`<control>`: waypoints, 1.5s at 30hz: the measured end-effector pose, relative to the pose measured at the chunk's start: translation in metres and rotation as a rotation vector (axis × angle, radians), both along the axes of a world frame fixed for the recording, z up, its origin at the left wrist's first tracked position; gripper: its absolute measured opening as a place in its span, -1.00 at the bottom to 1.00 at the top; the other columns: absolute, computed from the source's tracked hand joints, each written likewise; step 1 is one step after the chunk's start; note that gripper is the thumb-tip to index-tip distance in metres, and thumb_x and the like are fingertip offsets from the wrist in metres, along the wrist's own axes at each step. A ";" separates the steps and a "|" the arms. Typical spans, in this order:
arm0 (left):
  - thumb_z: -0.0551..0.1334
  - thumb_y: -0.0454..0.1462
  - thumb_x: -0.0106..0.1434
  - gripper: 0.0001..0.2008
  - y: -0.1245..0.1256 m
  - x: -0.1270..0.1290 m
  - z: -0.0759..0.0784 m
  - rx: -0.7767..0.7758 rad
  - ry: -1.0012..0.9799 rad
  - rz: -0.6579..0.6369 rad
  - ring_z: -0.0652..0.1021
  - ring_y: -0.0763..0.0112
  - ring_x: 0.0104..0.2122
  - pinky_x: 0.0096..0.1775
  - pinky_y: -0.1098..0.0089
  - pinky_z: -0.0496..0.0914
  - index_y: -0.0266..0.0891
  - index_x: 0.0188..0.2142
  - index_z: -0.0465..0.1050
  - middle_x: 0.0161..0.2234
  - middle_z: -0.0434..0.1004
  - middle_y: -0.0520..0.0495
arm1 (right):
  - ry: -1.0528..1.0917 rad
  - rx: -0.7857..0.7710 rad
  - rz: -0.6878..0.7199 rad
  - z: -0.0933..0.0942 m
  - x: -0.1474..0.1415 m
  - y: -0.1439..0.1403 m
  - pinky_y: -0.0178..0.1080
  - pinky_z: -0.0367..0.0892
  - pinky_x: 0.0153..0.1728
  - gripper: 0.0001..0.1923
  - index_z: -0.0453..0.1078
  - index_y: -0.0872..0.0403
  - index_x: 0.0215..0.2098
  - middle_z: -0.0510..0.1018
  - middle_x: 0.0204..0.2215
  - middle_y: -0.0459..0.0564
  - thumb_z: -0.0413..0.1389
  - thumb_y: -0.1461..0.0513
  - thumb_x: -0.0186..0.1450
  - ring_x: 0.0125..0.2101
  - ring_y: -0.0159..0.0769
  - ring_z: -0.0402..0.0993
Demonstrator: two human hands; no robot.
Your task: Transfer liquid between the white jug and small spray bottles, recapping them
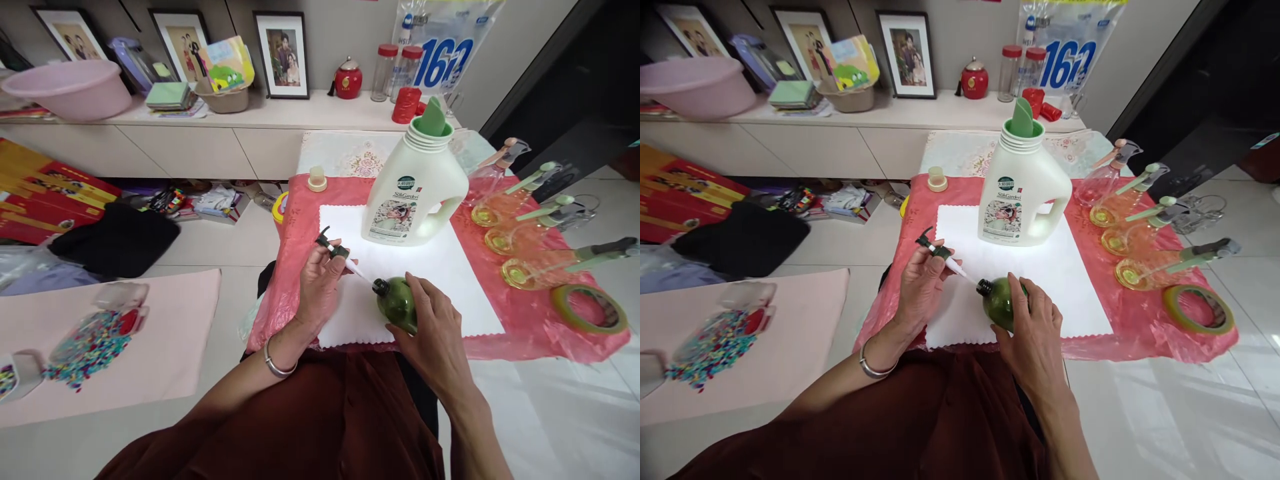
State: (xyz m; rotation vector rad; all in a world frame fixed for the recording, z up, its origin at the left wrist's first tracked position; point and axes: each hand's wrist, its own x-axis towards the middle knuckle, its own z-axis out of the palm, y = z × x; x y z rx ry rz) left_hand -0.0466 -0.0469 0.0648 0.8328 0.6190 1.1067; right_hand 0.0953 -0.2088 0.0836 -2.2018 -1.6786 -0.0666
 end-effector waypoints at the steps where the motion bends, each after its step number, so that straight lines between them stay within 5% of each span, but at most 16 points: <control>1: 0.50 -0.04 0.12 -0.53 -0.003 0.000 -0.001 0.002 0.006 -0.014 0.67 0.35 -0.28 -0.17 0.24 0.57 -0.16 -0.07 0.47 -0.15 0.59 -0.01 | 0.010 0.009 0.012 0.000 -0.002 0.000 0.19 0.31 0.05 -0.22 -0.06 0.00 0.45 0.24 0.24 0.20 0.06 0.20 0.31 0.18 0.07 0.25; 20: 0.56 -0.06 0.04 -0.52 -0.026 -0.004 0.001 -0.057 -0.014 -0.175 0.67 0.34 -0.31 -0.05 0.16 0.53 -0.15 -0.09 0.56 -0.23 0.64 0.02 | 0.231 0.084 0.075 -0.006 -0.017 -0.010 0.15 0.38 0.11 -0.24 -0.08 -0.05 0.47 0.22 0.26 0.15 0.10 0.05 0.40 0.21 0.01 0.24; 33: 0.54 -0.11 0.09 -0.56 -0.036 -0.003 -0.006 -0.088 0.001 -0.272 0.64 0.28 -0.08 0.06 0.28 0.40 -0.15 -0.05 0.62 -0.16 0.70 -0.09 | 0.308 0.158 0.070 -0.011 -0.017 -0.012 0.18 0.40 0.08 -0.24 -0.04 -0.08 0.46 0.25 0.25 0.12 0.10 -0.09 0.42 0.21 -0.01 0.27; 45: 0.56 -0.06 0.02 -0.54 -0.039 -0.002 -0.001 -0.088 -0.003 -0.295 0.57 0.37 -0.17 -0.04 0.36 0.39 -0.21 -0.14 0.63 -0.20 0.62 -0.06 | 0.340 0.189 0.067 -0.010 -0.020 -0.013 0.13 0.43 0.08 -0.25 0.03 -0.08 0.44 0.23 0.25 0.12 0.15 -0.05 0.39 0.20 -0.05 0.27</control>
